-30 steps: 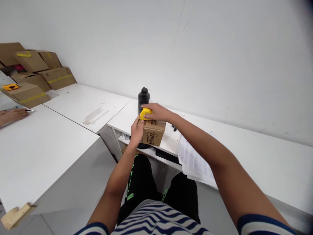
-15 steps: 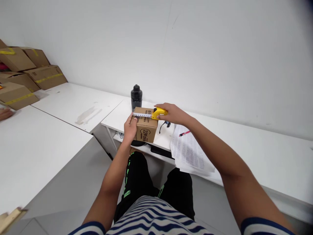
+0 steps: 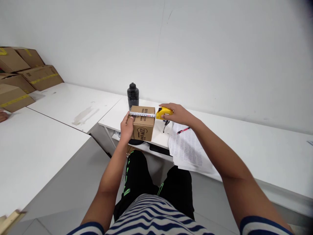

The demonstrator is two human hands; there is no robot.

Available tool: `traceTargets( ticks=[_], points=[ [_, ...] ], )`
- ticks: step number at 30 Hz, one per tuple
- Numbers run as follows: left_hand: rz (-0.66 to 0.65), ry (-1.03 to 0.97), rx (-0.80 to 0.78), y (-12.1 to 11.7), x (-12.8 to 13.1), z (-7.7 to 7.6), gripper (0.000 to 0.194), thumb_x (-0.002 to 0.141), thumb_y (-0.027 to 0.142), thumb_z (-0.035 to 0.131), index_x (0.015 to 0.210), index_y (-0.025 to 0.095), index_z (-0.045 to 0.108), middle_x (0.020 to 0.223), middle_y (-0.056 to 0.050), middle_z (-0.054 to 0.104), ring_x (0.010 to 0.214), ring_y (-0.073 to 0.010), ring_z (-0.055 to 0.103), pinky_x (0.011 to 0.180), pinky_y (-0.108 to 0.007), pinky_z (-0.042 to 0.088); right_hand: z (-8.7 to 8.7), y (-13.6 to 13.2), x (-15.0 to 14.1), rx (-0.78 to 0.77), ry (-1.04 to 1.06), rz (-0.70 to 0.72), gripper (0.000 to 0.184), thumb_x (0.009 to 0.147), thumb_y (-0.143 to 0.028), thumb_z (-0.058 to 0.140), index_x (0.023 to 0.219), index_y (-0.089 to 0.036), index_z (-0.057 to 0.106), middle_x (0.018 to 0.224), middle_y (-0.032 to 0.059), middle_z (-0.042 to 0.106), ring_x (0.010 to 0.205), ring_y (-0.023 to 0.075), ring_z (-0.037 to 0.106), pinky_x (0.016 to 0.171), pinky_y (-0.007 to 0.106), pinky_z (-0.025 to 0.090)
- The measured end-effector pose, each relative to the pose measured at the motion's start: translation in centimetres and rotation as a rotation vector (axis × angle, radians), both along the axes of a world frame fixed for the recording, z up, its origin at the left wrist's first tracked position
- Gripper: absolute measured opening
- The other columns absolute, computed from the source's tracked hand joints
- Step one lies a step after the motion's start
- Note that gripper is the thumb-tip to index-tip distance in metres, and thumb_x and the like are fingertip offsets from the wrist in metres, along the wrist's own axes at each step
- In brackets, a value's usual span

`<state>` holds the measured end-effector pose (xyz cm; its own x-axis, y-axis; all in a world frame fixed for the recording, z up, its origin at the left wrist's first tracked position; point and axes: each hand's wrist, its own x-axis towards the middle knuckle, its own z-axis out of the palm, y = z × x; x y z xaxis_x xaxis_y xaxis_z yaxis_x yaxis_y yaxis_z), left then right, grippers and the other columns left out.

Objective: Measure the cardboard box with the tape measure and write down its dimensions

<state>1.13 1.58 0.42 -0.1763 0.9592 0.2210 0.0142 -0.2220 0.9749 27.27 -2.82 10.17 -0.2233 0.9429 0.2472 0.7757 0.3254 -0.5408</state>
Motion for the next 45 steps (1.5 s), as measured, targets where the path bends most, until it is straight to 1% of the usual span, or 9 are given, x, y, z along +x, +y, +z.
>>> traceTargets(
  ticks=[9, 15, 20, 24, 27, 32, 36, 40, 45],
  points=[
    [-0.004, 0.001, 0.001, -0.1, 0.0, -0.1, 0.049, 0.091, 0.029, 0.056, 0.138, 0.017, 0.057, 0.143, -0.008, 0.058, 0.132, -0.0226, 0.053, 0.113, -0.033, 0.04, 0.7, 1.5, -2.5, 0.09, -0.043, 0.065, 0.054, 0.079, -0.03, 0.067, 0.132, -0.021, 0.061, 0.132, 0.0094, 0.064, 0.118, 0.0288, 0.06, 0.103, 0.048, 0.047],
    [-0.021, 0.048, 0.008, -0.5, -0.1, 0.1, 0.048, 0.092, 0.031, 0.055, 0.138, 0.019, 0.056, 0.144, -0.008, 0.057, 0.134, -0.0225, 0.051, 0.115, -0.035, 0.037, 0.9, 3.7, -7.5, 0.132, -0.079, 0.18, 0.054, 0.08, -0.029, 0.065, 0.132, -0.019, 0.059, 0.132, 0.0107, 0.064, 0.118, 0.0289, 0.06, 0.102, 0.046, 0.046],
    [-0.072, -0.01, 0.001, -0.7, -0.3, -0.4, 0.058, 0.093, 0.035, 0.055, 0.148, 0.023, 0.041, 0.15, -0.009, 0.049, 0.136, -0.0226, 0.049, 0.112, -0.034, 0.04, 0.7, 6.4, -11.9, 0.167, -0.088, 0.27, 0.052, 0.083, -0.031, 0.061, 0.133, -0.018, 0.057, 0.131, 0.0108, 0.063, 0.117, 0.0287, 0.059, 0.1, 0.044, 0.046],
    [-0.124, -0.084, 0.047, -0.8, -0.2, -0.7, 0.06, 0.093, 0.034, 0.054, 0.149, 0.023, 0.035, 0.143, -0.011, 0.055, 0.128, -0.0231, 0.056, 0.104, -0.034, 0.046, 0.6, 7.5, -13.9, 0.149, -0.164, 0.316, 0.053, 0.084, -0.032, 0.059, 0.135, -0.018, 0.055, 0.126, 0.0128, 0.063, 0.114, 0.0299, 0.059, 0.095, 0.043, 0.047],
    [-0.1, -0.094, 0.055, -1.0, 0.0, -0.6, 0.055, 0.093, 0.031, 0.054, 0.145, 0.021, 0.04, 0.139, -0.01, 0.057, 0.125, -0.0213, 0.058, 0.101, -0.032, 0.047, 1.0, 7.3, -14.4, 0.12, -0.23, 0.303, 0.051, 0.085, -0.033, 0.058, 0.135, -0.019, 0.055, 0.124, 0.0131, 0.062, 0.107, 0.0294, 0.061, 0.09, 0.04, 0.048],
    [-0.039, -0.014, 0.015, -1.3, 0.4, -0.3, 0.038, 0.094, 0.031, 0.05, 0.13, 0.02, 0.057, 0.123, -0.008, 0.068, 0.115, -0.0221, 0.062, 0.1, -0.034, 0.048, 2.2, 6.1, -14.0, 0.091, -0.345, 0.26, 0.044, 0.084, -0.033, 0.06, 0.127, -0.021, 0.061, 0.117, 0.0126, 0.062, 0.096, 0.0287, 0.063, 0.081, 0.038, 0.048],
    [-0.001, -0.014, 0.012, -1.1, 0.6, -0.3, 0.04, 0.093, 0.029, 0.051, 0.13, 0.02, 0.06, 0.131, -0.008, 0.065, 0.124, -0.0233, 0.058, 0.108, -0.035, 0.042, 3.0, 4.9, -12.4, 0.035, -0.369, 0.239, 0.045, 0.084, -0.033, 0.061, 0.127, -0.02, 0.062, 0.119, 0.0137, 0.062, 0.099, 0.0311, 0.062, 0.082, 0.039, 0.048],
    [-0.022, -0.025, -0.005, -1.0, 0.5, -0.5, 0.044, 0.093, 0.031, 0.051, 0.134, 0.018, 0.058, 0.135, -0.009, 0.063, 0.125, -0.0243, 0.058, 0.107, -0.036, 0.043, 3.2, 3.2, -8.6, 0.002, -0.364, 0.193, 0.045, 0.081, -0.03, 0.062, 0.125, -0.021, 0.064, 0.115, 0.0125, 0.064, 0.1, 0.031, 0.062, 0.086, 0.041, 0.048],
    [-0.011, -0.016, 0.015, -0.9, 0.5, -0.5, 0.043, 0.092, 0.031, 0.052, 0.132, 0.017, 0.061, 0.133, -0.009, 0.064, 0.124, -0.0234, 0.059, 0.106, -0.034, 0.044, 2.5, 0.6, -2.6, -0.055, -0.284, 0.087, 0.042, 0.082, -0.035, 0.061, 0.123, -0.025, 0.066, 0.11, 0.0092, 0.067, 0.094, 0.0284, 0.064, 0.079, 0.04, 0.051]
  ],
)
